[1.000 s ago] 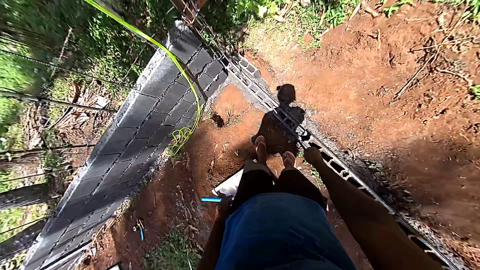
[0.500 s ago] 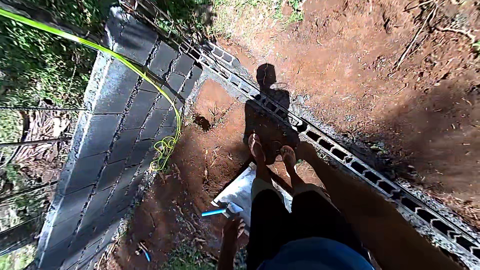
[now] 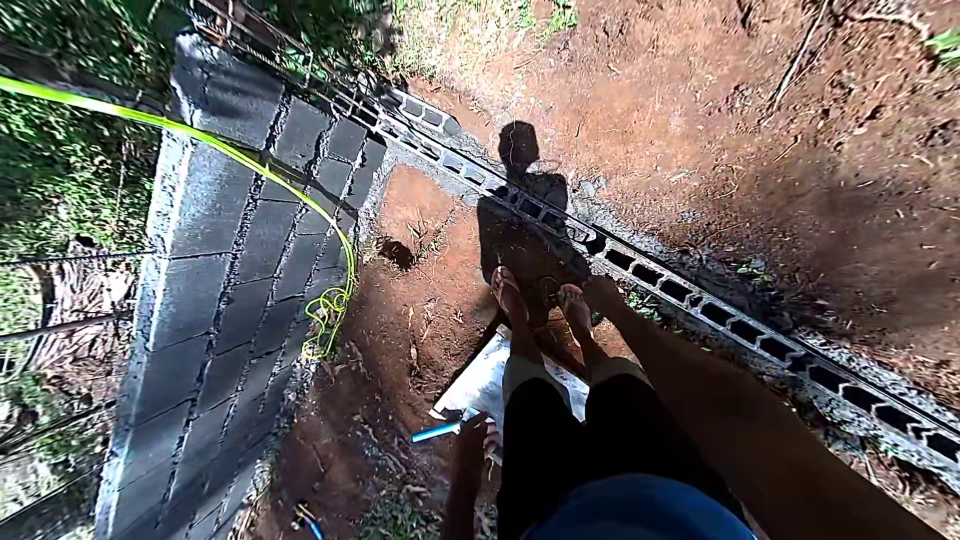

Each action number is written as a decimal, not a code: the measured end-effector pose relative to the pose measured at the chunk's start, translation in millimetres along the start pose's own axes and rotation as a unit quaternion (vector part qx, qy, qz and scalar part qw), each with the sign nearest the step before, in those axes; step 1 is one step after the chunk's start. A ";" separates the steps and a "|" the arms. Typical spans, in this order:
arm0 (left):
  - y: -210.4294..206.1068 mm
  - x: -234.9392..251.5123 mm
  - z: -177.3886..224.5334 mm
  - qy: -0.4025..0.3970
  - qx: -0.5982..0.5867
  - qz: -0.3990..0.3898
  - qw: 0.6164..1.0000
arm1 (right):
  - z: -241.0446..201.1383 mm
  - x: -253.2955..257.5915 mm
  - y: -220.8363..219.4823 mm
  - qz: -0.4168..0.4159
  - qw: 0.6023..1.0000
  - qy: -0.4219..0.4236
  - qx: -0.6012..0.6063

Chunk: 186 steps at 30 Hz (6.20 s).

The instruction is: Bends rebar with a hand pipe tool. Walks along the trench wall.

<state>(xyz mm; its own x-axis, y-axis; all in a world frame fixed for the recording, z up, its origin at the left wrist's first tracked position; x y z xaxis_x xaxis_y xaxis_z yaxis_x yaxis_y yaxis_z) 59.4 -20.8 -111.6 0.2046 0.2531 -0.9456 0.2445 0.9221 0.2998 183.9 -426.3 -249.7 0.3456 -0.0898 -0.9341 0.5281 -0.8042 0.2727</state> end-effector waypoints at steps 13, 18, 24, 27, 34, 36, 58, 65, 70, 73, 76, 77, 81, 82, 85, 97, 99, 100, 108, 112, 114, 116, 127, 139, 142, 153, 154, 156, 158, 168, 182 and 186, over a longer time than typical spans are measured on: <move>-13.7 0.7 2.5 -0.003 0.015 0.000 1.000 | 14.9 0.6 3.8 0.013 0.999 0.023 0.019; -17.0 4.3 3.8 -0.025 0.024 -0.004 0.999 | 23.1 1.0 1.0 0.009 1.000 0.022 0.019; -14.1 0.3 9.1 -0.030 0.036 -0.008 0.999 | 40.2 -9.3 0.3 0.015 0.999 0.004 0.051; -12.2 0.9 9.5 -0.029 0.038 -0.006 0.999 | 52.3 -17.5 0.5 0.021 0.997 -0.013 0.073; -13.7 7.8 11.9 -0.048 0.056 -0.016 0.997 | 70.5 -27.9 -3.1 0.009 0.999 -0.003 0.036; -15.0 7.5 11.7 -0.054 0.057 -0.020 0.997 | 76.8 -27.4 -6.1 0.008 0.999 -0.013 0.039; -35.9 4.0 28.7 -0.072 0.053 -0.050 0.995 | 160.7 -63.0 -16.7 -0.007 0.998 -0.062 -0.005; -49.3 -1.2 35.4 -0.070 0.070 -0.050 0.994 | 175.0 -68.3 -23.3 -0.014 0.996 -0.085 0.038; -51.5 -4.2 39.3 -0.066 0.092 -0.045 0.993 | 180.3 -65.4 -28.1 -0.020 0.995 -0.088 0.047; -54.0 -7.5 44.8 -0.066 0.089 -0.050 0.993 | 178.5 -69.5 -25.1 -0.019 0.994 -0.083 0.065; -57.8 -6.6 48.5 -0.070 0.092 -0.050 0.992 | 180.6 -67.5 -25.5 -0.023 0.993 -0.092 0.065; -58.7 -6.8 49.9 -0.072 0.097 -0.048 0.992 | 181.4 -66.7 -26.4 -0.023 0.993 -0.091 0.064; -65.1 -5.2 55.1 -0.060 0.099 -0.041 0.992 | 183.2 -65.7 -26.5 -0.024 0.994 -0.088 0.065; -67.0 -4.2 56.0 -0.057 0.101 -0.040 0.993 | 183.5 -65.5 -26.8 -0.025 0.994 -0.089 0.066; -72.5 -3.1 60.2 -0.052 0.113 -0.040 0.991 | 185.5 -64.5 -28.2 -0.031 0.993 -0.094 0.058; -78.2 -5.0 71.7 -0.054 0.099 -0.054 0.992 | 178.6 -65.9 -19.2 -0.041 0.994 -0.093 0.032; -77.4 -4.6 71.5 -0.054 0.099 -0.053 0.992 | 176.9 -66.4 -17.4 -0.044 0.994 -0.093 0.020; -76.8 -4.3 70.9 -0.052 0.100 -0.053 0.992 | 176.3 -67.1 -16.7 -0.043 0.995 -0.091 0.020; -74.6 -1.8 64.4 -0.040 0.102 -0.050 0.993 | 178.3 -64.9 -20.5 -0.037 0.996 -0.084 0.013; -77.2 -6.0 64.0 -0.038 0.095 -0.051 0.993 | 180.3 -64.1 -23.7 -0.040 0.996 -0.078 -0.026; -75.3 -4.6 61.4 -0.038 0.079 -0.051 0.995 | 174.9 -64.8 -23.0 -0.035 0.997 -0.062 -0.040; -75.1 -1.3 58.2 -0.037 0.070 -0.054 0.995 | 174.3 -62.8 -23.4 -0.009 0.999 -0.037 -0.012; -47.9 16.2 29.3 -0.036 0.002 -0.048 0.998 | -8.3 -22.4 11.2 0.015 0.999 0.047 -0.021; 0.1 50.3 -23.3 0.008 -0.062 -0.020 0.998 | -121.9 29.0 22.3 0.031 0.996 0.048 -0.066; -3.7 48.7 -14.8 0.004 -0.072 -0.028 0.997 | -129.2 33.8 19.7 0.023 0.996 0.033 -0.084; -44.2 40.9 14.0 -0.031 0.193 -0.167 0.966 | -116.1 44.6 10.5 0.034 0.993 0.019 -0.108; -47.2 38.8 18.9 -0.034 0.213 -0.169 0.962 | -112.7 47.5 10.1 0.034 0.993 0.020 -0.109; -52.0 38.3 23.7 -0.042 0.229 -0.171 0.957 | -108.6 50.5 9.9 0.033 0.993 0.022 -0.114; -56.0 41.4 21.8 -0.056 0.244 -0.168 0.953 | -105.9 49.5 11.1 0.039 0.993 0.029 -0.105; -56.0 32.2 8.1 0.022 0.332 -0.137 0.933 | -88.9 53.8 15.6 0.037 0.993 0.025 -0.105; -49.9 40.8 -4.8 0.018 0.313 -0.137 0.940 | -79.3 56.8 20.8 0.028 0.995 0.022 -0.094; -54.8 40.5 -10.5 0.024 0.316 -0.136 0.939 | -79.9 54.2 20.6 0.023 0.996 0.025 -0.085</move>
<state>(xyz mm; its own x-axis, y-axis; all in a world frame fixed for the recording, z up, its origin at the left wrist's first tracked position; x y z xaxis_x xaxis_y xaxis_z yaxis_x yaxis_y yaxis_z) 44.3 -58.0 -167.7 0.0137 0.0613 -0.9980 0.7981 0.6006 0.0478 275.5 -400.7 -276.3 0.4088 -0.0918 -0.9080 0.6331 -0.6880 0.3546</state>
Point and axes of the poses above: each hand's wrist, its own x-axis towards the middle knuckle, its own y-axis out of the back of the hand, z = x × y, the point moved 6 cm from there along x, towards the middle knuckle, and after that the axes turned 5 degrees about y, right-handed, at the moved point
